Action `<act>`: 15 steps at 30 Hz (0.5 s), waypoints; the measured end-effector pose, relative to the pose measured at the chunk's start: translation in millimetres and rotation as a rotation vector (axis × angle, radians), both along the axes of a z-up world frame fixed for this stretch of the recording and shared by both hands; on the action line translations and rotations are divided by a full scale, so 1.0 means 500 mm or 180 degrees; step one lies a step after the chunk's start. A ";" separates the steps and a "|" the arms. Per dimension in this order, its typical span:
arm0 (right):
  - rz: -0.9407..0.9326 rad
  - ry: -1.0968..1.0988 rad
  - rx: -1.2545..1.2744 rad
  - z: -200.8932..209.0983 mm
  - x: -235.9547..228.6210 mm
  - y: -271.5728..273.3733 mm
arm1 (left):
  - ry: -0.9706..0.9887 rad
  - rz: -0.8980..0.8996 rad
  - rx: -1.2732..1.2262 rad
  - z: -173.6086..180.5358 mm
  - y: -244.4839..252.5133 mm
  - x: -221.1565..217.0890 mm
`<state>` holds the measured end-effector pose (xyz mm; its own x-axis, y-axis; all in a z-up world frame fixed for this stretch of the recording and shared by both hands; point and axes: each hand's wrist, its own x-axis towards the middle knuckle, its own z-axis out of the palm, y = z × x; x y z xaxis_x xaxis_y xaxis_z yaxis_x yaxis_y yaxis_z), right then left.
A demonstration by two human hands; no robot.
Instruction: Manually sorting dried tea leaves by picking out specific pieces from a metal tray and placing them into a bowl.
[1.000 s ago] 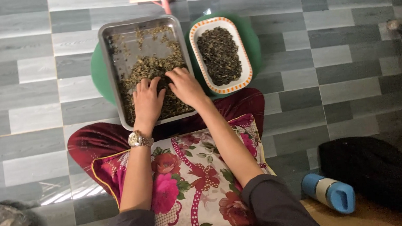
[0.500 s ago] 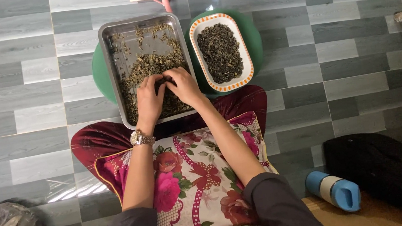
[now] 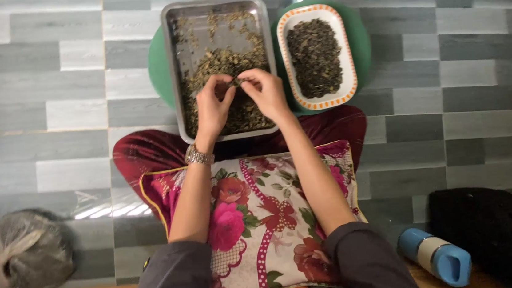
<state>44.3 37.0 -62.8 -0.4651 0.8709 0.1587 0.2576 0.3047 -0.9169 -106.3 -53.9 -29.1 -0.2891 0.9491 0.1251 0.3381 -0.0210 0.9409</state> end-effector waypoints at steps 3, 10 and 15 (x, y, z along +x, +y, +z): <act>0.0057 0.0159 -0.0100 0.000 0.003 0.002 | -0.0137 0.0081 0.0073 -0.016 0.005 -0.007; 0.0294 0.0733 -0.0643 0.016 0.006 -0.006 | -0.0127 0.0092 0.0009 -0.026 0.005 -0.013; 0.0323 0.0745 -0.0656 0.030 0.006 -0.011 | -0.0121 0.0043 0.0058 -0.026 0.007 -0.019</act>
